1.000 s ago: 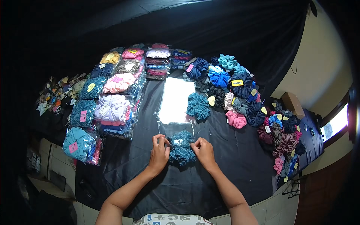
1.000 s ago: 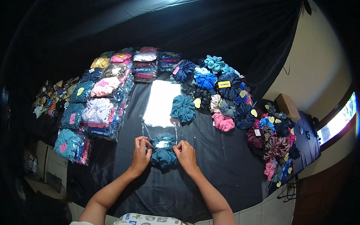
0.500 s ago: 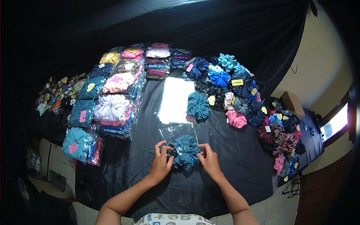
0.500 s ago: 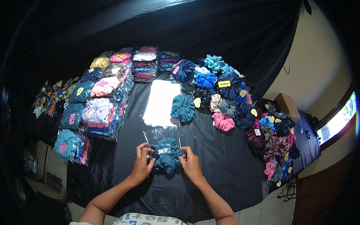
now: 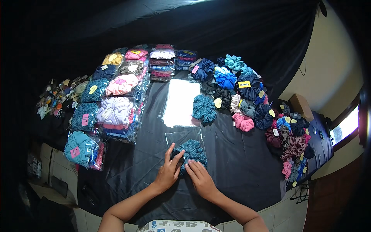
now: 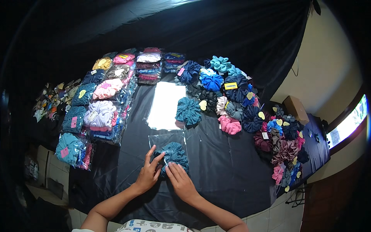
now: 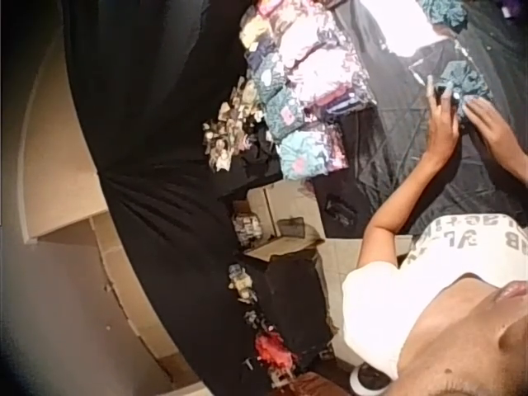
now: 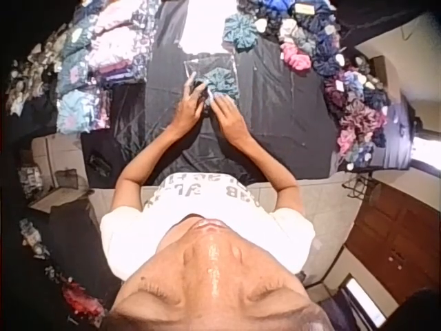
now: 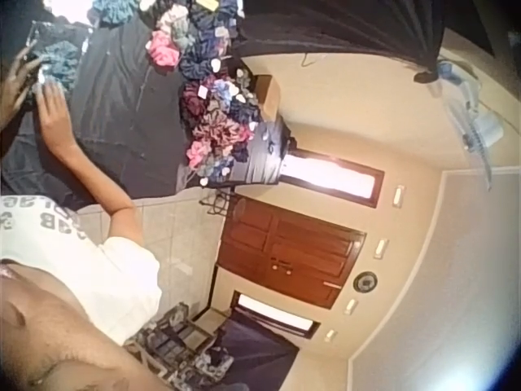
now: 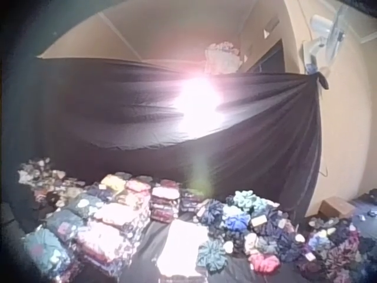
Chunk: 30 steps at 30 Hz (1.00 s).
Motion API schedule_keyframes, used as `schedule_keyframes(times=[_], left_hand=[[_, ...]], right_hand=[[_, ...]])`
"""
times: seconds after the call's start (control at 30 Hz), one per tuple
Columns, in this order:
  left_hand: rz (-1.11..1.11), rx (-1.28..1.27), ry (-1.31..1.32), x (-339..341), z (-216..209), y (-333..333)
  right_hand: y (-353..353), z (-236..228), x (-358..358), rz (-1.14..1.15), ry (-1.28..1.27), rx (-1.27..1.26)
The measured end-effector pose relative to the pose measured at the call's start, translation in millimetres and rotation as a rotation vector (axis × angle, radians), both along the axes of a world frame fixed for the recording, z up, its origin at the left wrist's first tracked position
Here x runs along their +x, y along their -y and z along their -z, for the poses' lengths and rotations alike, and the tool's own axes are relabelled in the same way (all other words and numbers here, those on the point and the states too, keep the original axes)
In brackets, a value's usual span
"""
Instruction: The recorder is packing various colored scrunchies into individual small plastic adhesive bags.
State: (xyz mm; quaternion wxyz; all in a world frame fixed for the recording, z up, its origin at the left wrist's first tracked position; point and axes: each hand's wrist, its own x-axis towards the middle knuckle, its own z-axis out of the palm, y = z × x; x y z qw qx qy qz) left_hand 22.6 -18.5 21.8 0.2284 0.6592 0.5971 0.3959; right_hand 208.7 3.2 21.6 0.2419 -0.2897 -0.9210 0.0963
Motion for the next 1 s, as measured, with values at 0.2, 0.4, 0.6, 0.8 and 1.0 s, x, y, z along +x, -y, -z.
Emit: schedule_keyframes(times=[0.2, 0.4, 0.6, 0.8, 1.0], left_hand=[[0.021, 0.016, 0.033, -0.3, -0.6, 2.1], [0.017, 0.005, 0.050, 0.1, 5.2, 1.2], [0.029, -0.046, 0.011, 0.0, 0.4, 1.1], [0.036, 0.006, -0.003, -3.1, 10.7, 0.3], [0.047, -0.083, 0.046, -3.7, 3.2, 0.7]], right_hand=[[-14.7, 0.6, -16.3, -0.002, 0.032, -0.024], [-32.3, 15.4, -26.9, 0.070, 0.091, -0.033], [-29.3, 19.0, -25.0, 0.081, 0.167, -0.075], [-45.0, 20.4, -40.9, 0.105, 0.107, -0.014], [-71.8, 40.0, -50.8, 0.093, 0.068, 0.039]])
